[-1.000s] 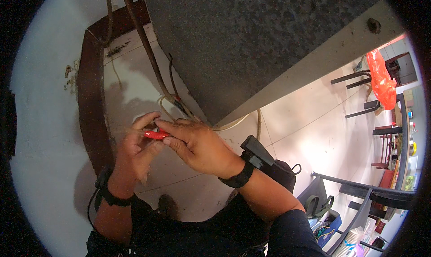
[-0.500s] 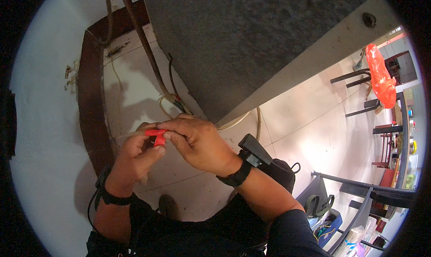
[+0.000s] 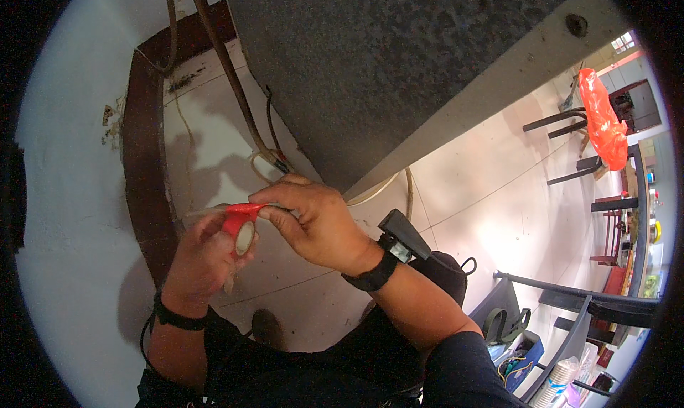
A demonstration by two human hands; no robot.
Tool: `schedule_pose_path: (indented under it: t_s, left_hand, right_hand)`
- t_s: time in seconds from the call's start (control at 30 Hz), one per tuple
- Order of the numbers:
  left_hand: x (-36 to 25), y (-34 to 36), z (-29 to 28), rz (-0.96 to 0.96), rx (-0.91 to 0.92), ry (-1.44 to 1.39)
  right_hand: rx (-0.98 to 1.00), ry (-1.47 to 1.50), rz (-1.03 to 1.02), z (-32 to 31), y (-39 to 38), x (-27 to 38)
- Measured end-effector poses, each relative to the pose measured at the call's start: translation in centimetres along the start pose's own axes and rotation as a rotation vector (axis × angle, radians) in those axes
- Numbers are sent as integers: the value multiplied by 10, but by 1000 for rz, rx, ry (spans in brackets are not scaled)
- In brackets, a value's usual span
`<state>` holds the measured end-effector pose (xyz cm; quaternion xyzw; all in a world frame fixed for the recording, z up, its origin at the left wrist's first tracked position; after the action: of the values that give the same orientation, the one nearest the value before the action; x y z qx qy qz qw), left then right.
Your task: Repairing an electrical wire connection using red insulating tape.
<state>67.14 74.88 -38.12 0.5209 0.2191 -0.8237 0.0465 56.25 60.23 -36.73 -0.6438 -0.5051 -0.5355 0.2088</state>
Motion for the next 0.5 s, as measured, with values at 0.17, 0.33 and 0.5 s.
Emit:
schedule_pose_path:
  t_s: [0.17, 0.33, 0.5]
  left_hand:
    - [0, -2, 6, -30, -37, -404]
    - [6, 0, 2, -37, 1, -355]
    - [2, 5, 4, 10, 2, -81]
  right_hand:
    - [-40, -98, -48, -1, 1, 4]
    - [-25, -68, -45, -1, -1, 8]
    - [-11, -38, -31, -3, -4, 6]
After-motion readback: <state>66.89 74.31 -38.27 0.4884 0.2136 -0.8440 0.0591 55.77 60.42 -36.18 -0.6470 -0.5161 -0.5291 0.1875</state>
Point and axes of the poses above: each hand's wrist, its own y-axis towards the middle knuckle, its own z-axis out of the palm, x = y × z, the point moved 5 cm from there along y, towards the middle knuckle, and after that the axes turned 2 degrees about z, right-handed, at the moved point
